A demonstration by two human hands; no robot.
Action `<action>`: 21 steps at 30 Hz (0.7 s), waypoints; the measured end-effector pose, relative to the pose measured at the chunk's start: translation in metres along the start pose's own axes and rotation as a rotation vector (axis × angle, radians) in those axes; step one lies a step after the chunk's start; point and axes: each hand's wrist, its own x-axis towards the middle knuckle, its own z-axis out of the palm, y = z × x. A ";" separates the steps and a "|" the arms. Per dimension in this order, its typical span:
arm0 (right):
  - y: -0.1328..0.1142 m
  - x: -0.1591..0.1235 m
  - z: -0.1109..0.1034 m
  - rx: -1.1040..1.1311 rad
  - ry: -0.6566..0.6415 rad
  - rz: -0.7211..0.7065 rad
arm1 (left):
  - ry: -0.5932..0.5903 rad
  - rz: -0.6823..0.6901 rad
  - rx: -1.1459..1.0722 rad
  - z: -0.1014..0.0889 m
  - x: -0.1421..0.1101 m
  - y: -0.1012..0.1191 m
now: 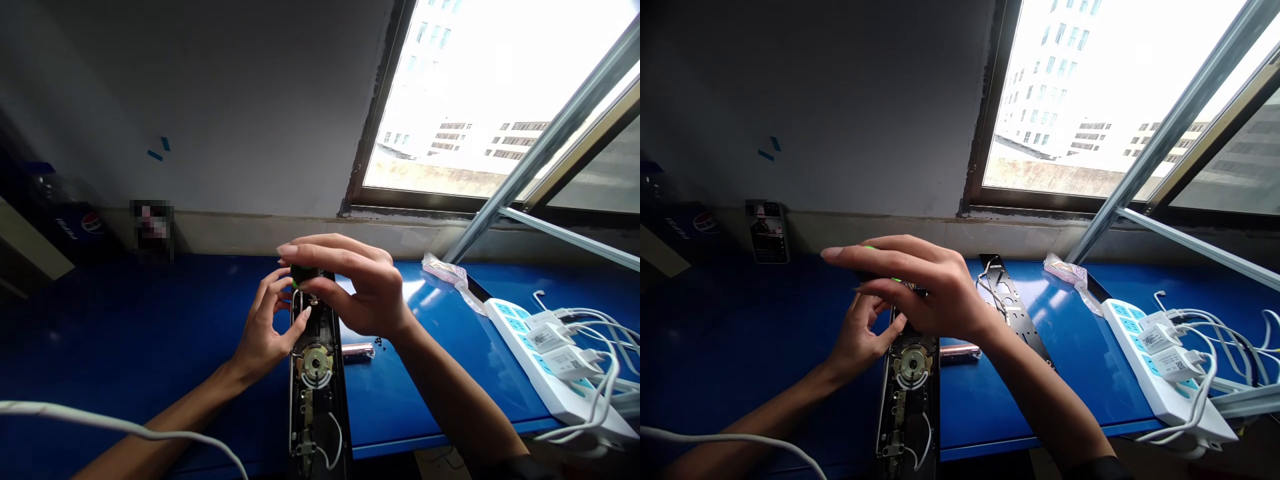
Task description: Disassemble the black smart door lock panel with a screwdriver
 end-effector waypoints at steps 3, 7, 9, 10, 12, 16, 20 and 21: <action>0.002 0.001 0.001 -0.145 0.143 0.021 | 0.004 -0.015 0.016 0.001 -0.002 -0.001; 0.003 -0.001 -0.005 -0.132 0.079 0.081 | 0.019 -0.028 0.064 0.003 -0.004 0.004; 0.003 -0.004 -0.008 -0.027 -0.018 0.135 | 0.009 -0.020 0.088 0.003 -0.005 0.007; 0.002 -0.005 -0.008 0.010 -0.053 0.161 | 0.003 -0.012 0.093 0.004 -0.004 0.007; 0.002 -0.006 -0.007 0.021 -0.075 0.174 | -0.006 0.005 0.097 0.003 -0.004 0.008; 0.000 -0.005 -0.015 -0.038 -0.017 0.082 | -0.026 0.032 0.160 0.001 -0.002 0.008; -0.007 0.000 -0.053 -0.113 0.126 0.096 | -0.042 0.153 0.331 -0.004 0.004 0.021; -0.008 0.000 -0.065 -0.157 0.122 0.166 | -0.045 0.220 0.383 -0.004 0.007 0.026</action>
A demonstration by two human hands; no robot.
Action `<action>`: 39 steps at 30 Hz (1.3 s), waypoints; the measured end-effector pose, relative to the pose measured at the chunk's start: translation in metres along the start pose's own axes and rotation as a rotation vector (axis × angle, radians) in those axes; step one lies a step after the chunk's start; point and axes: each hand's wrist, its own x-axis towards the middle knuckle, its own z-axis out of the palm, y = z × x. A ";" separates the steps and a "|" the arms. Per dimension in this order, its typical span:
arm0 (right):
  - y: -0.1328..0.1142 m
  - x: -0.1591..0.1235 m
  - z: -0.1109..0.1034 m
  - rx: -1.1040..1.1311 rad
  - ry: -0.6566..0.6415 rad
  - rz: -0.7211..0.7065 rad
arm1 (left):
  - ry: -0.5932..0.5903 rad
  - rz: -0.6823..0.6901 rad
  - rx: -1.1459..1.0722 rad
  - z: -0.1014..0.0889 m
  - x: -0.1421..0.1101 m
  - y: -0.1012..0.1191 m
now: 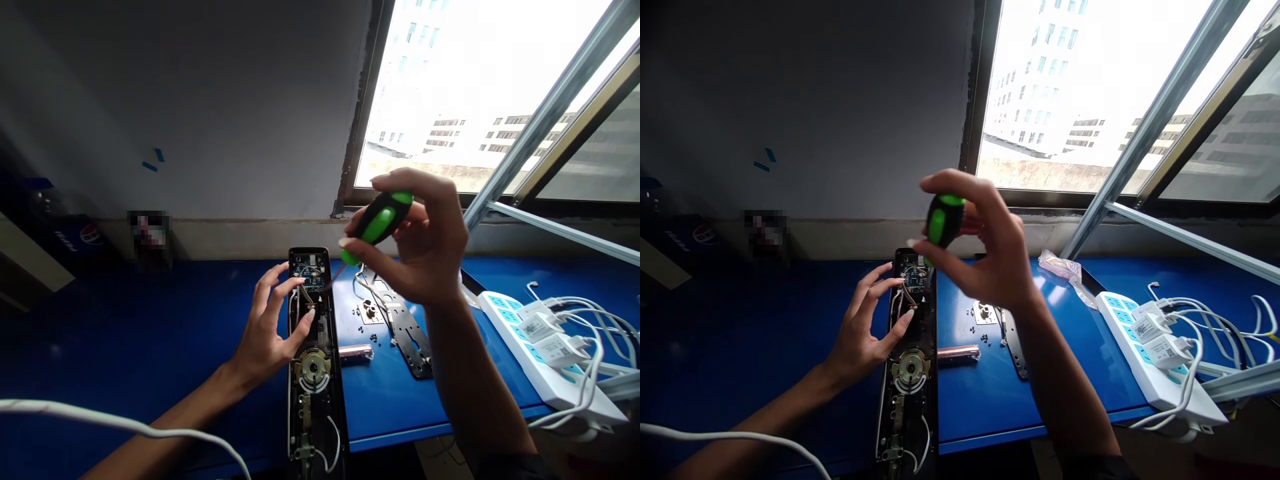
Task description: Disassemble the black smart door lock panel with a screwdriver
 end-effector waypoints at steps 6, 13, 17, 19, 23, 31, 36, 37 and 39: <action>0.024 -0.004 -0.048 -0.237 -0.573 0.489 | -0.218 0.433 0.200 0.000 0.030 0.030; 0.070 -0.016 -0.039 -0.300 -0.698 0.565 | -0.348 0.554 0.284 0.023 0.043 0.040; 0.078 -0.019 -0.035 -0.316 -0.719 0.565 | -0.384 0.529 0.273 0.030 0.041 0.036; 0.079 -0.020 -0.035 -0.321 -0.721 0.559 | -0.384 0.521 0.260 0.030 0.041 0.034; 0.080 -0.020 -0.034 -0.333 -0.716 0.555 | -0.377 0.524 0.244 0.031 0.043 0.032; 0.084 -0.022 -0.034 -0.328 -0.728 0.569 | -0.334 0.527 0.247 0.033 0.047 0.029; 0.085 -0.023 -0.034 -0.312 -0.714 0.563 | -0.318 0.515 0.261 0.033 0.046 0.029; 0.084 -0.022 -0.034 -0.310 -0.703 0.558 | -0.320 0.506 0.262 0.033 0.046 0.028; 0.079 -0.019 -0.035 -0.307 -0.679 0.548 | -0.323 0.491 0.259 0.033 0.046 0.027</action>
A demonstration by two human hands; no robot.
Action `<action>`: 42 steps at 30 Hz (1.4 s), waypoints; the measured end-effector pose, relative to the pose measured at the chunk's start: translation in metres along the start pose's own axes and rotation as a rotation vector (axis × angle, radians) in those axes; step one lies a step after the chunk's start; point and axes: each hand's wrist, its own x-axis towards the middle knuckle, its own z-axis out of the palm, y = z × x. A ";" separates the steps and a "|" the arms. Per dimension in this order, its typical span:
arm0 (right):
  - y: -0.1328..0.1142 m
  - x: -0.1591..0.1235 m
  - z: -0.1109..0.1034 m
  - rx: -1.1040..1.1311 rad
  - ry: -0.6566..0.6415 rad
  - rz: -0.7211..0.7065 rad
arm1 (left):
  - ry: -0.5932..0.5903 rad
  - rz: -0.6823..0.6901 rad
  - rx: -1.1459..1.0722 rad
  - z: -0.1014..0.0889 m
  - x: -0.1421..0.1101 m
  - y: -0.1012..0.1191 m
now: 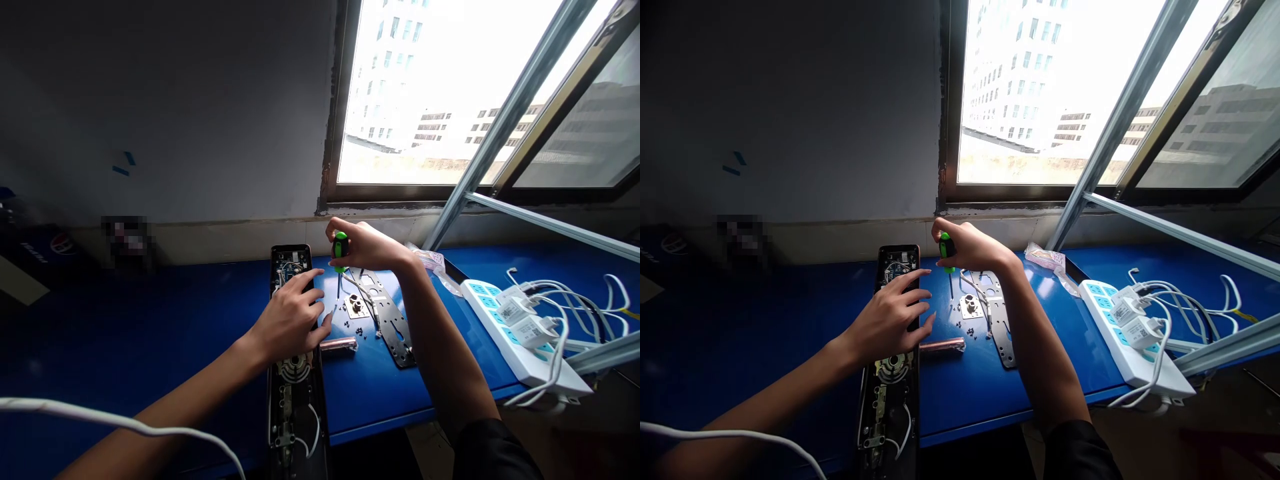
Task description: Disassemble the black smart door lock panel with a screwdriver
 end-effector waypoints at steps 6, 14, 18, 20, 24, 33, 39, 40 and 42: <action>-0.024 -0.009 -0.012 0.052 0.135 -0.039 | 0.046 -0.007 -0.059 -0.001 -0.001 -0.004; -0.049 -0.016 -0.017 0.414 0.423 -0.167 | 0.305 -0.149 -0.171 -0.011 -0.025 -0.003; -0.054 -0.010 -0.007 0.448 0.550 -0.174 | 0.354 -0.184 -0.191 -0.011 -0.042 -0.009; -0.056 -0.007 0.000 0.452 0.581 -0.148 | 0.372 -0.217 -0.181 -0.010 -0.047 -0.012; -0.062 -0.002 0.011 0.494 0.620 -0.113 | 0.391 -0.253 -0.172 -0.008 -0.054 -0.015; -0.067 -0.003 0.019 0.464 0.653 -0.105 | 0.422 -0.256 -0.182 -0.005 -0.058 -0.017; -0.066 -0.007 0.019 0.389 0.644 -0.168 | 0.371 -0.309 -0.213 -0.007 -0.059 -0.014; -0.066 -0.009 0.018 0.380 0.646 -0.178 | 0.361 -0.304 -0.220 -0.007 -0.059 -0.014; -0.069 -0.011 0.016 0.371 0.657 -0.195 | 0.352 -0.279 -0.227 -0.008 -0.058 -0.014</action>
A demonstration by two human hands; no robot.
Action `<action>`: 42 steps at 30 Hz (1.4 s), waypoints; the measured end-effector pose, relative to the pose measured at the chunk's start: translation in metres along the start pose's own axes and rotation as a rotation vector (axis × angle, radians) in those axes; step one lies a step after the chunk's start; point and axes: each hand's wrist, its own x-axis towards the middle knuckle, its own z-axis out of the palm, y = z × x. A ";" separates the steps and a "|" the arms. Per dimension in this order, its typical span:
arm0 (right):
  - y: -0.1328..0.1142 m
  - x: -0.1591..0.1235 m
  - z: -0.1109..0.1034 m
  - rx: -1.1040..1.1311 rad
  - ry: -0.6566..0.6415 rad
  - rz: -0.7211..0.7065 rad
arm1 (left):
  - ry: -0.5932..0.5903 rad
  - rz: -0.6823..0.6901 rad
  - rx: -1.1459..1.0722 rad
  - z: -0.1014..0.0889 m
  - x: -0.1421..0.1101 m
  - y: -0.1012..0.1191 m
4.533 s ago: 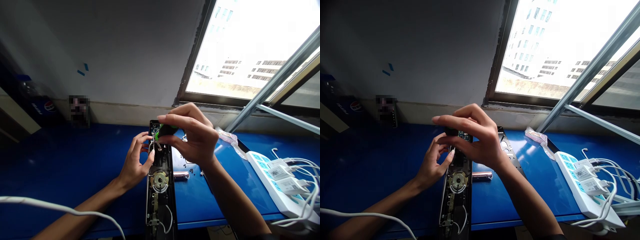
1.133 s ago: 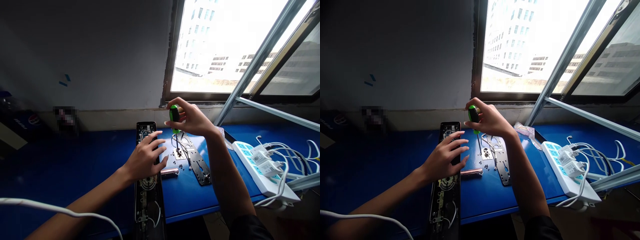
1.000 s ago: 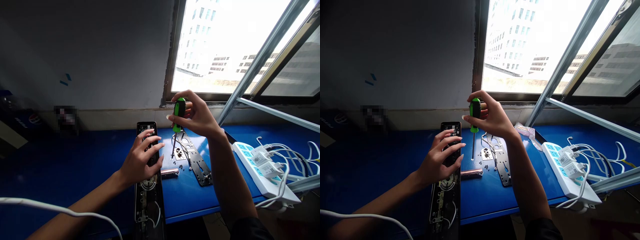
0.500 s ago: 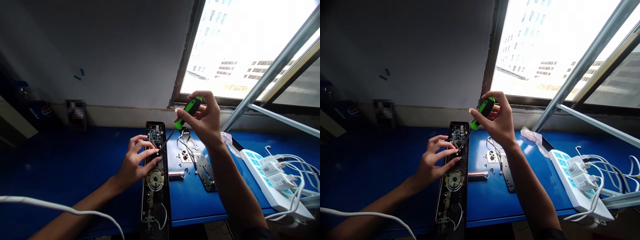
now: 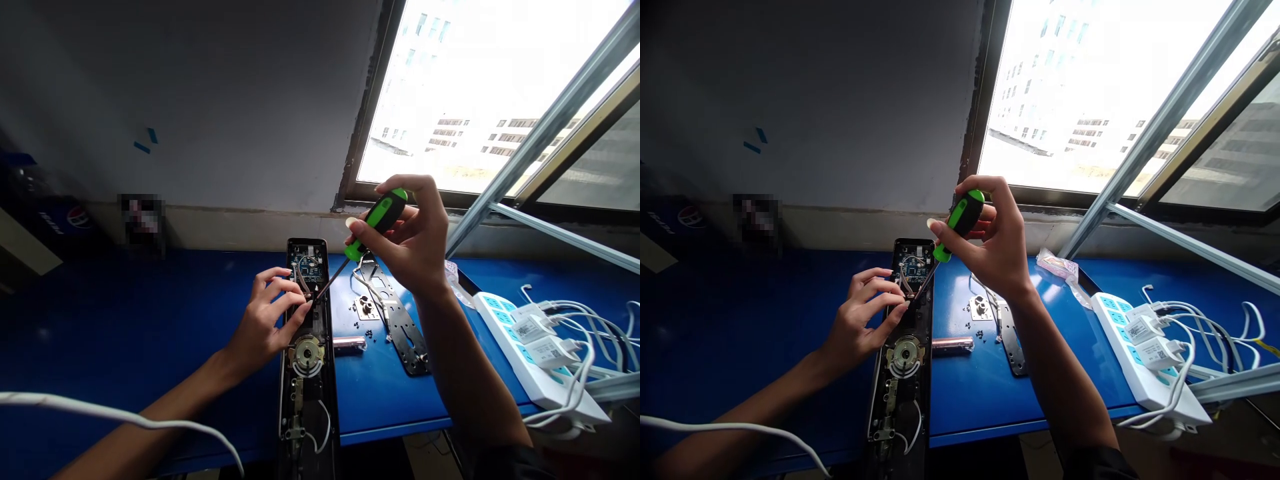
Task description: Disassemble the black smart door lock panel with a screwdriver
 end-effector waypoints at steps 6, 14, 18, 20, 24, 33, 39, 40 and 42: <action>-0.006 -0.001 -0.003 0.002 0.011 -0.017 | -0.009 0.079 -0.009 0.000 0.002 -0.002; -0.006 -0.003 0.004 0.002 -0.017 -0.069 | -0.042 0.086 -0.021 -0.001 0.001 -0.004; -0.004 -0.001 0.006 0.045 0.001 -0.155 | -0.018 0.101 -0.013 0.000 0.001 -0.004; -0.003 -0.001 0.007 0.069 0.018 -0.199 | -0.015 0.106 -0.014 0.000 0.001 -0.004; -0.002 0.000 0.008 0.102 0.027 -0.206 | -0.004 0.113 -0.007 0.000 0.000 -0.003; -0.002 0.000 0.009 0.104 0.062 -0.216 | 0.021 0.133 0.025 0.000 -0.002 -0.004; 0.000 -0.001 0.013 0.078 0.124 -0.193 | 0.042 0.142 0.038 0.001 -0.002 -0.002; 0.000 -0.001 0.013 0.073 0.133 -0.188 | 0.046 0.141 0.042 0.001 -0.002 -0.002; 0.000 -0.002 0.013 0.056 0.134 -0.178 | 0.049 0.139 0.050 0.001 -0.003 -0.002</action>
